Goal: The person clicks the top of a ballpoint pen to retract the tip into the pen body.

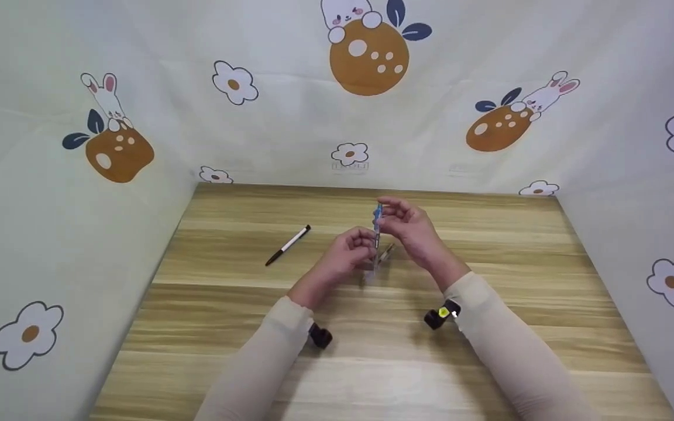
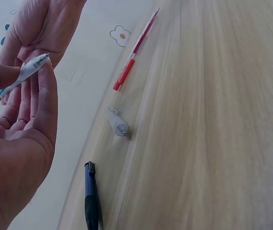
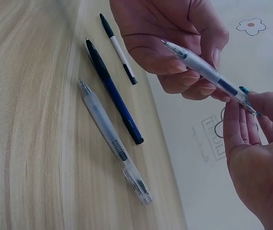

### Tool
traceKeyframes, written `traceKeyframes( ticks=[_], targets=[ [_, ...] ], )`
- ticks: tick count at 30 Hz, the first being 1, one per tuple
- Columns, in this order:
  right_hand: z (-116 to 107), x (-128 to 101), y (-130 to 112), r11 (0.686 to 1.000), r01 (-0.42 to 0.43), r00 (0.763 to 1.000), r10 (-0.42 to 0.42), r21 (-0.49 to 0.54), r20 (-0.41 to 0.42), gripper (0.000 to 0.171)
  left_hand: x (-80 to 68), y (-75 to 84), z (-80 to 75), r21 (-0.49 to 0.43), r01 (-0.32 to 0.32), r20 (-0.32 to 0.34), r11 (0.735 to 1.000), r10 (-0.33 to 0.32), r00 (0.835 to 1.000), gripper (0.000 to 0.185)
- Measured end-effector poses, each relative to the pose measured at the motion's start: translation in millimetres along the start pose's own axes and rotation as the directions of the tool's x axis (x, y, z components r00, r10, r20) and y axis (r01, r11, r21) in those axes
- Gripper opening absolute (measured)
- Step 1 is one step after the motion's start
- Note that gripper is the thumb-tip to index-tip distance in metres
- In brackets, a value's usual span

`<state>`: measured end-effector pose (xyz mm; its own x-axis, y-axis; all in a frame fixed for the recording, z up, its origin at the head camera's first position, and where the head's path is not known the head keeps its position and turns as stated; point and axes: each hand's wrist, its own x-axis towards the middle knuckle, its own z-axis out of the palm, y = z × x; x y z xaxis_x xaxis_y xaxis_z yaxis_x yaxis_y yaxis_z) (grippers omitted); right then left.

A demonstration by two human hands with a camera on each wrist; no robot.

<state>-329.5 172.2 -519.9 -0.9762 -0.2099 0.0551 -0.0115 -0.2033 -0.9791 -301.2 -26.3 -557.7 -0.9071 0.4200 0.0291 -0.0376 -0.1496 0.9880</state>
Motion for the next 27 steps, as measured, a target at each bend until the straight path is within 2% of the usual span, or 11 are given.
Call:
traceKeyframes(
  ticks=[11, 16, 21, 27],
  targets=[
    [-2.7, -1.5, -2.5, 0.999, 0.015, 1.000, -0.015, -0.034, 0.003, 0.044, -0.5, 1.0, 2.7, 0.007, 0.002, -0.003, 1.000, -0.002, 1.000, 0.028],
    [-4.0, -1.6, -3.1, 0.999, 0.026, 1.000, -0.026, -0.047, 0.005, 0.041, -0.1, 1.7, 4.7, -0.037, 0.015, 0.002, 0.999, -0.015, 1.000, 0.027],
    [-3.9, -2.3, -3.8, 0.997, 0.031, 1.000, -0.031, -0.065, 0.003, 0.037, 0.0, 2.5, 6.5, -0.090, 0.002, 0.019, 0.996, -0.001, 1.000, 0.026],
    [-4.1, -1.6, -3.0, 0.998, 0.034, 0.999, -0.034, -0.061, 0.003, 0.035, 1.5, 1.0, 6.2, -0.072, -0.026, 0.011, 0.997, 0.027, 1.000, 0.025]
  ],
)
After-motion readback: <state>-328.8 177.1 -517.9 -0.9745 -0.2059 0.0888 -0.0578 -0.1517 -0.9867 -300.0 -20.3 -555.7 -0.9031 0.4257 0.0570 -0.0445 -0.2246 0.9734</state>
